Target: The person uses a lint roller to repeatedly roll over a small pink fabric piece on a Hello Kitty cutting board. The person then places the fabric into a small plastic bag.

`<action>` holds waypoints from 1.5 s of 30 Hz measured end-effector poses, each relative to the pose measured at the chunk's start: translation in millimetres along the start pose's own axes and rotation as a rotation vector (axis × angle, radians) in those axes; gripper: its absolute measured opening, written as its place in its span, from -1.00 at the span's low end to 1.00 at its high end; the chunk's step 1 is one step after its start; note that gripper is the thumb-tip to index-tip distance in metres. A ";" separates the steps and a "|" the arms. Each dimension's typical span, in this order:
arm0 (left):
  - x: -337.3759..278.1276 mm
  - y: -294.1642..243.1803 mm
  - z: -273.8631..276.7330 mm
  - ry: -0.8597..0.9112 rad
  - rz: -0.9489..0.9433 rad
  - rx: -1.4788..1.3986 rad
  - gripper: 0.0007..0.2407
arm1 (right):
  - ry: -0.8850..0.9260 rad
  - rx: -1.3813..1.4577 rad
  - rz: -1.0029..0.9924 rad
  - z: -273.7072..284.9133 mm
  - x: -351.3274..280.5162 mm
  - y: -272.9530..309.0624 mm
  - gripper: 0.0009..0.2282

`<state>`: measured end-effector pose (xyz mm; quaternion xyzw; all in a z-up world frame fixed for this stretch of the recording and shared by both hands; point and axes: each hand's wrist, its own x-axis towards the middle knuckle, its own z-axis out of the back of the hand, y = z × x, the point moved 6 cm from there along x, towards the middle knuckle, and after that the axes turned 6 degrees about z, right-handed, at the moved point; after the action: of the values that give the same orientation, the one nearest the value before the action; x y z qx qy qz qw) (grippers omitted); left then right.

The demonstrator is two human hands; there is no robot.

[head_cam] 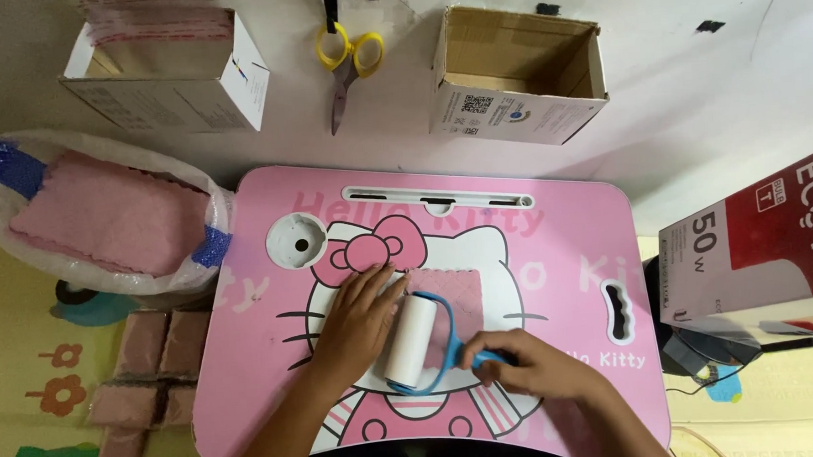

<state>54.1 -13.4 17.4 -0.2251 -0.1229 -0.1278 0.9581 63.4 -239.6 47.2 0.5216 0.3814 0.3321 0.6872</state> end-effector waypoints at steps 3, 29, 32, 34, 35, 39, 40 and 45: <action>-0.9 -5.8 3.0 -0.023 -0.057 0.080 -0.53 | -0.116 0.002 0.081 -2.3 -26.2 -12.4 -0.72; 1.0 3.2 10.8 -0.053 0.092 -0.284 -0.53 | -0.739 0.211 -0.166 -33.4 15.0 20.0 -0.79; 1.3 -1.0 13.8 -0.079 0.052 -0.212 -0.50 | -0.747 0.104 -0.198 -41.1 -2.7 2.9 -0.79; 1.7 -4.3 14.2 -0.098 0.013 -0.156 -0.47 | -0.751 0.022 -0.214 -50.0 -23.6 -10.8 -0.79; 1.0 -6.1 13.3 -0.069 0.001 -0.109 -0.51 | -0.770 0.030 -0.265 -56.8 -37.2 -19.8 -0.76; -0.4 -16.6 10.1 -0.080 -0.099 0.117 -0.58 | -1.024 0.031 -0.497 -103.5 -96.6 -84.9 -0.78; -0.7 -16.5 8.8 -0.078 -0.105 0.113 -0.58 | -1.031 0.031 -0.500 -112.0 -104.3 -120.7 -0.78; -0.9 -12.4 3.2 -0.042 -0.084 0.136 -0.52 | -0.893 0.320 0.410 -158.8 -95.9 -187.2 -0.63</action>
<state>49.0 -22.5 24.9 -0.1567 -0.1605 -0.1546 0.9622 -110.8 -292.0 -143.5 0.7752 -0.0131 0.1423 0.6153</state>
